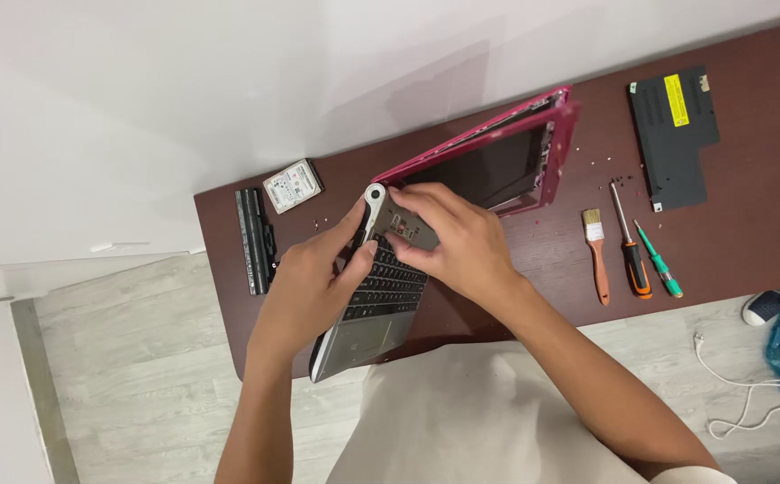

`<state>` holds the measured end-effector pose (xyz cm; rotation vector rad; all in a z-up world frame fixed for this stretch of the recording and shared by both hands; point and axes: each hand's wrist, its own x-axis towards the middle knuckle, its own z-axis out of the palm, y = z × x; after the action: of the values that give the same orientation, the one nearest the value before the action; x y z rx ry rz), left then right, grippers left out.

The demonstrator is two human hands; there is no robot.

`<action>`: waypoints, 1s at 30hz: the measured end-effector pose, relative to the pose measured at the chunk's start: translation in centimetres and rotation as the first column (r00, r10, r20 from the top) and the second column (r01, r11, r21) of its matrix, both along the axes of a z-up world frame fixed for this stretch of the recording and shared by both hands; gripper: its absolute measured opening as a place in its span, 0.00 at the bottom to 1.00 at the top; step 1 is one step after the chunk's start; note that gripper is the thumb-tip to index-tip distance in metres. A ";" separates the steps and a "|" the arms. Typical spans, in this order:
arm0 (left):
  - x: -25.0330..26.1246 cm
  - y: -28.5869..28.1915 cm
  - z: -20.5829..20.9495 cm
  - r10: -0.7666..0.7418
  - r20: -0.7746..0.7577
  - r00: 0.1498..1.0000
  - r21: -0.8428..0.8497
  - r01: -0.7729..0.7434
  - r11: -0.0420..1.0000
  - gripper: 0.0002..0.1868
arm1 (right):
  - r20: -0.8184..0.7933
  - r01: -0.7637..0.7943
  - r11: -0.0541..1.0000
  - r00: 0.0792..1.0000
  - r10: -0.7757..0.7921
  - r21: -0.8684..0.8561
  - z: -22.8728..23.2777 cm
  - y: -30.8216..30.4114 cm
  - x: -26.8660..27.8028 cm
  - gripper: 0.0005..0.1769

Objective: Disassembling and cleaning a laptop using various tools like a screwdriver and brush.

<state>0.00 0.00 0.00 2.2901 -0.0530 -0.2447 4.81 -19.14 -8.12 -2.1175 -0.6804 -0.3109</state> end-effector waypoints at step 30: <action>-0.6 -0.9 0.3 0.009 -0.018 1.000 -0.009 -0.009 1.000 0.28 | -0.107 -0.033 0.987 0.993 0.050 0.155 -0.3 -1.1 0.1 0.21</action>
<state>-0.62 -0.93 0.28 2.2786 -0.0346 -0.2597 4.94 -20.22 -8.46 -1.9559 -0.6156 -0.2139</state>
